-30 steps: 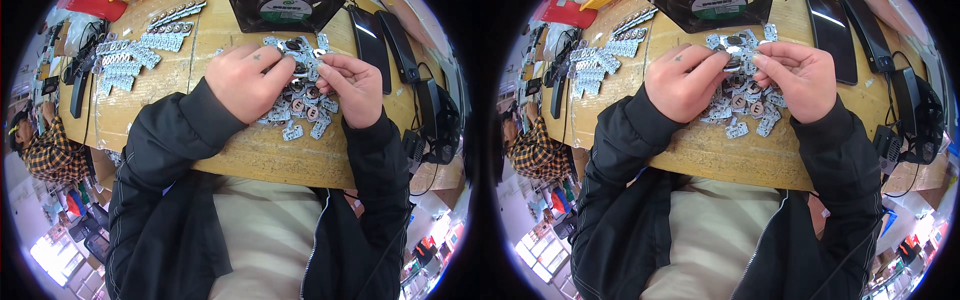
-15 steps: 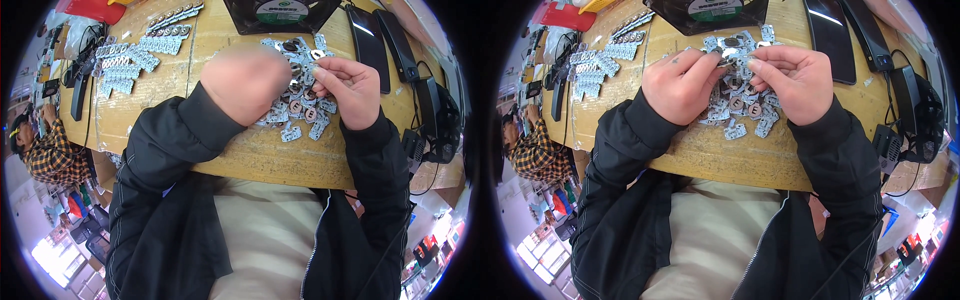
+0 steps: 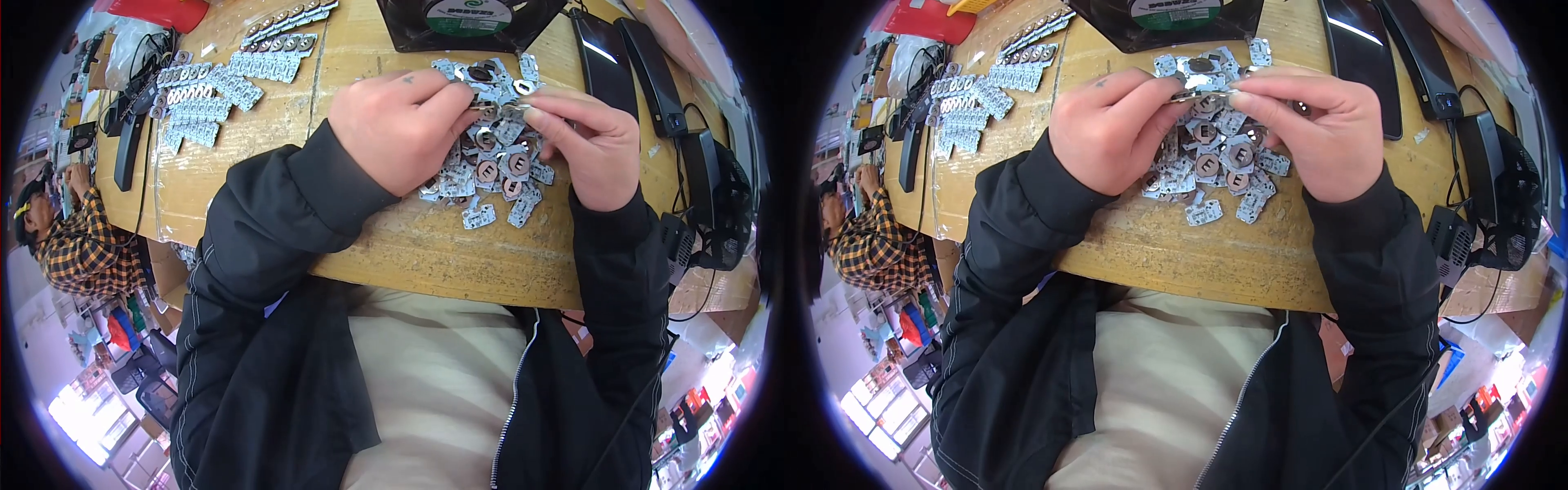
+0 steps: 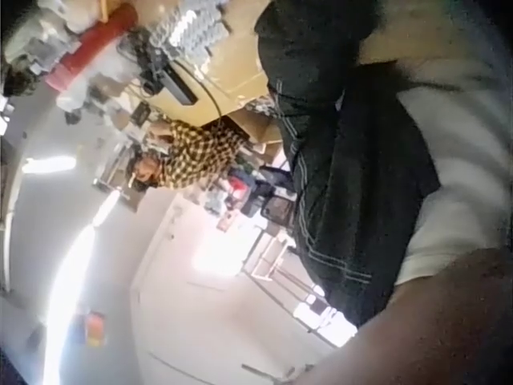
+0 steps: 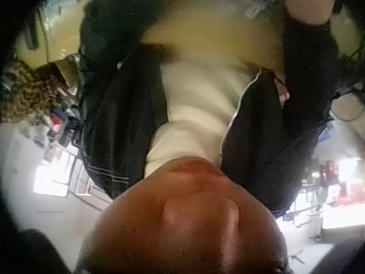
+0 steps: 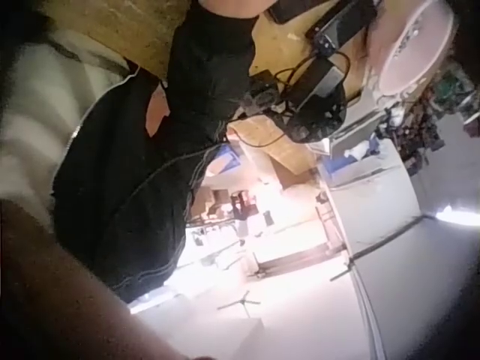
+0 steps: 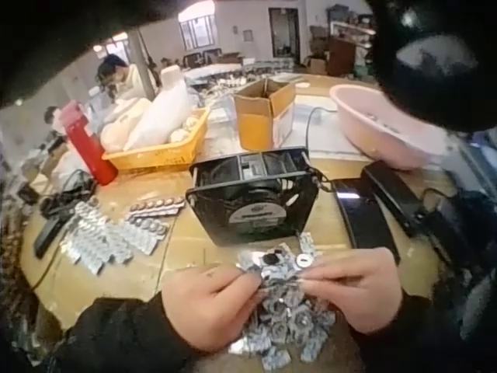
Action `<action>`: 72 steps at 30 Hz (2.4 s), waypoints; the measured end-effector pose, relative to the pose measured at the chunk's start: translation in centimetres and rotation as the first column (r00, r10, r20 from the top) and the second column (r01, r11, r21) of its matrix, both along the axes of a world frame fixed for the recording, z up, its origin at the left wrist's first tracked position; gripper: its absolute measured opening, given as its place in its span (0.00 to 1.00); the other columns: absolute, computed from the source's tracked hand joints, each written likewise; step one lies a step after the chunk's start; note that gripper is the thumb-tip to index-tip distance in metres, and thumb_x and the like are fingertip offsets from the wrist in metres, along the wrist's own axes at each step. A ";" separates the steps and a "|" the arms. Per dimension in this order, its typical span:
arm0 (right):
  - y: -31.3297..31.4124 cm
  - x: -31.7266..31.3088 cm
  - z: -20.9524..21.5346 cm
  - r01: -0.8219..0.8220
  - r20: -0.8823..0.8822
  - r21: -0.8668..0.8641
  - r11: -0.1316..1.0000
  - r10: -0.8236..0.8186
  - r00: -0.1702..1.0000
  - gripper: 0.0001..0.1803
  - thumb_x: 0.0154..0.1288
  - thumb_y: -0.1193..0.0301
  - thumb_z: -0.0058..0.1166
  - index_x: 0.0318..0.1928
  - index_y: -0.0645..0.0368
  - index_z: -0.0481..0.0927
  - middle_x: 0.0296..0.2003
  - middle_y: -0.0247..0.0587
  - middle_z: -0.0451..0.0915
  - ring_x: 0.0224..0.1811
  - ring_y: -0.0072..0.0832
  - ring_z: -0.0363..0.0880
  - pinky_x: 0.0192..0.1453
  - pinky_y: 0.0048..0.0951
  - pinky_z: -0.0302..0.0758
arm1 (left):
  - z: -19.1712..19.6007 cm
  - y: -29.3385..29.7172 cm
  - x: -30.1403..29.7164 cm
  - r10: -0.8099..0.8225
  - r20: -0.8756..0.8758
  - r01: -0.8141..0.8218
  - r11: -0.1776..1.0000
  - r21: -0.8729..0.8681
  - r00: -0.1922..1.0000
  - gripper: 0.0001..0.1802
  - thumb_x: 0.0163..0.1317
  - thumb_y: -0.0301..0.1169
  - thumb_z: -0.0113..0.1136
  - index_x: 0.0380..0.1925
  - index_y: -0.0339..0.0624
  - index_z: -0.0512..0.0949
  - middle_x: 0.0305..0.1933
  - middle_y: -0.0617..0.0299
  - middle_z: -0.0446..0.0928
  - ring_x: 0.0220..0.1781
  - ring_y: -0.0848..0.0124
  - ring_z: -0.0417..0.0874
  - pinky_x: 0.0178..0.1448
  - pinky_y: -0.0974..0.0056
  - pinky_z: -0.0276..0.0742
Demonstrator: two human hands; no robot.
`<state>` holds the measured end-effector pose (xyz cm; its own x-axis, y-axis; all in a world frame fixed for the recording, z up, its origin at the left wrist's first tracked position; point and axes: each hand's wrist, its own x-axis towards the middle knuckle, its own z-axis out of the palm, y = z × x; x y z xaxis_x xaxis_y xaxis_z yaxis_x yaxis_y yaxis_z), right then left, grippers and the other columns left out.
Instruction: Assembling or sorting small metal components on a workbench in a factory setting.
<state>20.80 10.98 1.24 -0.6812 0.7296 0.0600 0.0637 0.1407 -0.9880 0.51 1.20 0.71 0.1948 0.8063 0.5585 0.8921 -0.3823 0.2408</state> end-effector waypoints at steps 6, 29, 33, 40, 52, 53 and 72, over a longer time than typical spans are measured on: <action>0.1 0.0 -0.3 0.014 -0.021 -0.136 0.991 -0.017 1.000 0.07 0.59 0.84 0.58 0.39 0.72 0.82 0.33 0.45 0.83 0.32 0.23 0.82 0.38 0.19 0.79 | 0.2 -0.3 0.1 -0.071 0.052 0.072 0.997 -0.009 0.996 0.11 0.49 0.24 0.68 0.35 0.39 0.80 0.27 0.57 0.77 0.24 0.59 0.79 0.25 0.62 0.74; -1.4 -0.6 0.3 -0.052 0.035 0.450 0.891 0.041 0.999 0.08 0.57 0.85 0.59 0.38 0.67 0.80 0.30 0.45 0.83 0.32 0.25 0.84 0.36 0.21 0.78 | 0.5 -0.7 0.4 -0.178 0.327 0.187 0.982 0.007 0.928 0.10 0.49 0.27 0.67 0.33 0.40 0.81 0.24 0.57 0.79 0.23 0.61 0.81 0.26 0.64 0.76; -1.9 -0.7 -0.2 0.100 -0.046 0.464 0.880 -0.089 0.995 0.06 0.57 0.82 0.60 0.36 0.65 0.79 0.26 0.42 0.82 0.25 0.26 0.83 0.31 0.21 0.78 | 0.8 -0.7 0.6 -0.016 0.553 0.138 0.974 -0.180 0.833 0.08 0.50 0.26 0.67 0.31 0.36 0.83 0.23 0.52 0.80 0.21 0.62 0.82 0.25 0.66 0.75; -3.2 -0.6 0.7 0.103 0.006 0.760 0.642 -0.167 0.986 0.07 0.61 0.82 0.57 0.40 0.71 0.77 0.28 0.41 0.83 0.29 0.20 0.83 0.35 0.19 0.78 | 1.5 -1.4 1.5 0.078 0.473 0.050 0.966 -0.253 0.878 0.07 0.54 0.21 0.66 0.35 0.32 0.83 0.24 0.54 0.83 0.25 0.74 0.85 0.29 0.72 0.77; -1.3 -0.8 -0.4 0.002 -0.034 -0.208 0.978 -0.009 0.999 0.12 0.66 0.77 0.54 0.47 0.71 0.74 0.29 0.41 0.83 0.30 0.21 0.82 0.34 0.17 0.78 | 0.6 -0.7 0.6 -0.140 0.130 0.129 0.987 0.091 0.982 0.15 0.46 0.16 0.67 0.36 0.37 0.83 0.28 0.54 0.81 0.26 0.62 0.83 0.29 0.66 0.78; -1.3 -0.8 -0.5 0.007 -0.042 -0.225 0.974 -0.017 0.999 0.12 0.66 0.77 0.54 0.47 0.70 0.74 0.29 0.42 0.83 0.29 0.21 0.82 0.34 0.17 0.78 | 0.7 -0.8 0.7 -0.138 0.121 0.127 0.988 0.091 0.983 0.15 0.46 0.16 0.67 0.36 0.37 0.83 0.28 0.54 0.81 0.25 0.62 0.83 0.29 0.66 0.78; -1.1 -0.5 -0.4 -0.025 -0.050 -0.202 0.979 0.016 0.999 0.11 0.67 0.76 0.54 0.46 0.70 0.74 0.29 0.41 0.82 0.29 0.22 0.83 0.34 0.17 0.79 | -0.1 -0.5 0.6 -0.198 0.090 0.184 0.972 0.144 0.976 0.15 0.46 0.16 0.68 0.38 0.34 0.82 0.27 0.53 0.80 0.25 0.62 0.83 0.27 0.66 0.77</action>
<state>20.27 9.84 0.87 -0.6960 0.7159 -0.0543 0.0144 -0.0617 -0.9980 1.07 0.75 0.64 0.2737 0.6762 0.6840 0.7727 -0.5781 0.2623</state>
